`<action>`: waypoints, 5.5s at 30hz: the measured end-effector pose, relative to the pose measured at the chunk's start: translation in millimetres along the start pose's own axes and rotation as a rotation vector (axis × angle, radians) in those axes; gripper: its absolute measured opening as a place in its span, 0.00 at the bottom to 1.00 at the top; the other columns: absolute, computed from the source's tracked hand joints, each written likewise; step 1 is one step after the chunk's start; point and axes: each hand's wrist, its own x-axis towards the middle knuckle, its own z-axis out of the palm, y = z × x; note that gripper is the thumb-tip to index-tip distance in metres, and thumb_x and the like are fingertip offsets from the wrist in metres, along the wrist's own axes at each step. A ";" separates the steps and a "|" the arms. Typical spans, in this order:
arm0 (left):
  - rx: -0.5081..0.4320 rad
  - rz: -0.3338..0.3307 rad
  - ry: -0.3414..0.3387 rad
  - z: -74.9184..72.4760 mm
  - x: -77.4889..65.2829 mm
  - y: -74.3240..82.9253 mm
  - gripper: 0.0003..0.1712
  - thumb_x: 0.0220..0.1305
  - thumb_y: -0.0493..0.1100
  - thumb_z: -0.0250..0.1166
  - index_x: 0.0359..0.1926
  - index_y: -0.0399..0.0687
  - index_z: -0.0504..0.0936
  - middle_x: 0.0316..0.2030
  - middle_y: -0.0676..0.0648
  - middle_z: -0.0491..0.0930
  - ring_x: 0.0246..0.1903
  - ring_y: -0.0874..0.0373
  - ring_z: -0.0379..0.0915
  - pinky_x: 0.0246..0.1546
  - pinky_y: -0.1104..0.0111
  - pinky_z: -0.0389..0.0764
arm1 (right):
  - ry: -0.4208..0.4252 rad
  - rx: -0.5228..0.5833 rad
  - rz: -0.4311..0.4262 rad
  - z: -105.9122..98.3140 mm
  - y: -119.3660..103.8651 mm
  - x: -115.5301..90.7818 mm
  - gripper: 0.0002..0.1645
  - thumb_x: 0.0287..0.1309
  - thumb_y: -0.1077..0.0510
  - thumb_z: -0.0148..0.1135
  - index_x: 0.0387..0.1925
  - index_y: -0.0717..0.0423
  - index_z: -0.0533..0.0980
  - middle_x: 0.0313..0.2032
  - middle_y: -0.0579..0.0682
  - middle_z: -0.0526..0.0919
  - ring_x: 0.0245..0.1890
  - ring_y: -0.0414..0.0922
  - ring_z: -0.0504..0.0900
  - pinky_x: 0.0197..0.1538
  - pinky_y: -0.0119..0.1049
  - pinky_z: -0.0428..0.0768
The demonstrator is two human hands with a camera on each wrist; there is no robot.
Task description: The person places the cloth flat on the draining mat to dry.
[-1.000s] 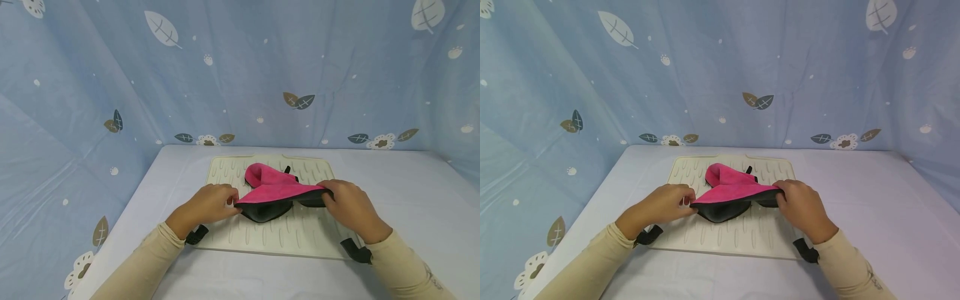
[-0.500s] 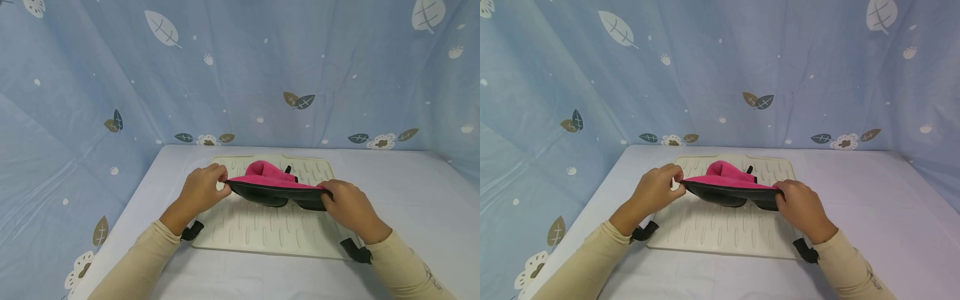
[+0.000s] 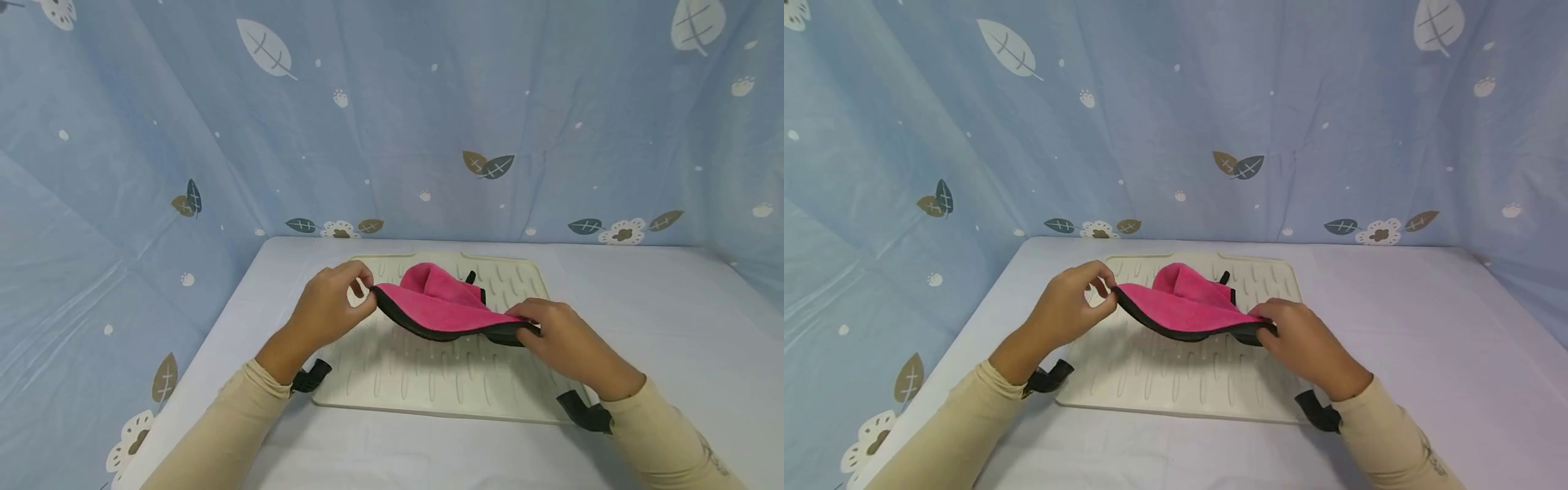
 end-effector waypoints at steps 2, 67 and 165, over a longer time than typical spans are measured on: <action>-0.050 0.008 -0.101 -1.3 0.2 0.3 0.08 0.58 0.39 0.67 0.37 0.52 0.78 0.31 0.56 0.83 0.31 0.63 0.78 0.33 0.66 0.74 | -0.045 0.019 -0.034 0.6 1.1 -0.4 0.16 0.54 0.71 0.65 0.44 0.57 0.84 0.43 0.49 0.87 0.43 0.45 0.83 0.46 0.46 0.83; -0.219 -0.072 -0.843 23.7 -12.8 10.8 0.07 0.65 0.43 0.68 0.29 0.57 0.87 0.28 0.60 0.77 0.32 0.66 0.72 0.36 0.73 0.76 | -0.085 0.041 0.176 32.0 20.1 54.0 0.11 0.64 0.56 0.63 0.41 0.60 0.84 0.33 0.51 0.84 0.32 0.44 0.78 0.36 0.39 0.76; -0.134 -0.381 -0.439 47.3 61.2 -53.5 0.23 0.71 0.46 0.58 0.65 0.52 0.70 0.52 0.44 0.80 0.46 0.50 0.79 0.51 0.54 0.78 | 0.064 0.238 0.230 15.6 31.8 58.8 0.09 0.66 0.60 0.56 0.44 0.61 0.77 0.40 0.61 0.86 0.23 0.45 0.85 0.30 0.36 0.78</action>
